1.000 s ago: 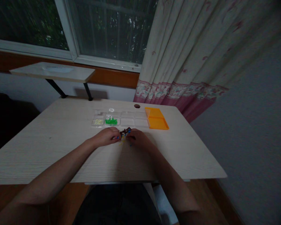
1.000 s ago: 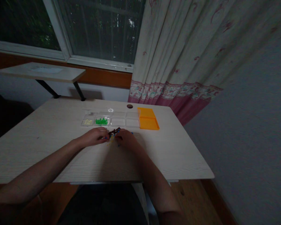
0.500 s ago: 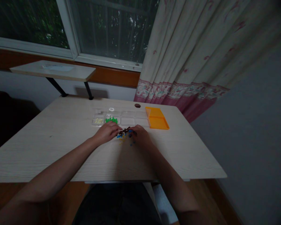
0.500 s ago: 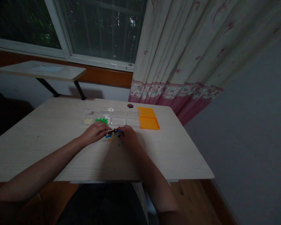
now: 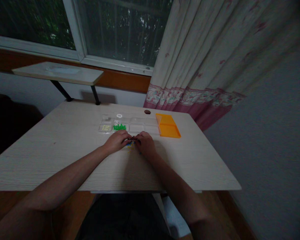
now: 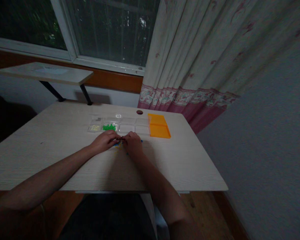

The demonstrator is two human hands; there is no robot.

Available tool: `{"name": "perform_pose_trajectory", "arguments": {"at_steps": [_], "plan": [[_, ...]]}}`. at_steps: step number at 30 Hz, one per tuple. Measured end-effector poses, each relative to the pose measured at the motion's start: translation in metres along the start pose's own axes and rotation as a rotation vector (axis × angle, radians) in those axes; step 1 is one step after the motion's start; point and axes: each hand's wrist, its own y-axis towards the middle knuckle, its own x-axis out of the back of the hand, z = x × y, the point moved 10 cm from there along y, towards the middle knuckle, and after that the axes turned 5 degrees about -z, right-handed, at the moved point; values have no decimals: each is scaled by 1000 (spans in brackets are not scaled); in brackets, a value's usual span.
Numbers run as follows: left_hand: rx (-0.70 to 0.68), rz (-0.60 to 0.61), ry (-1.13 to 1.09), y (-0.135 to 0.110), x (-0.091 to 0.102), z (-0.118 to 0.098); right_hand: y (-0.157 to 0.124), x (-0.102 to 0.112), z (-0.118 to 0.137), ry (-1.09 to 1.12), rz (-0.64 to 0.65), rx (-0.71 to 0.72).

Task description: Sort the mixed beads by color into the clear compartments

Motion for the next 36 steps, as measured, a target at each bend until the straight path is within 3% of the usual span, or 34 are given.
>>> {"name": "perform_pose_trajectory", "arguments": {"at_steps": [13,24,36], "plan": [[60,-13,-26,0,-3,9,1,-2,0,28,-46,11],[14,-10,-24,0,-6,4,1,1,-1,27,-59,-31],[28,-21,-32,-1,-4,9,1,-5,5,-4,5,21]]}}
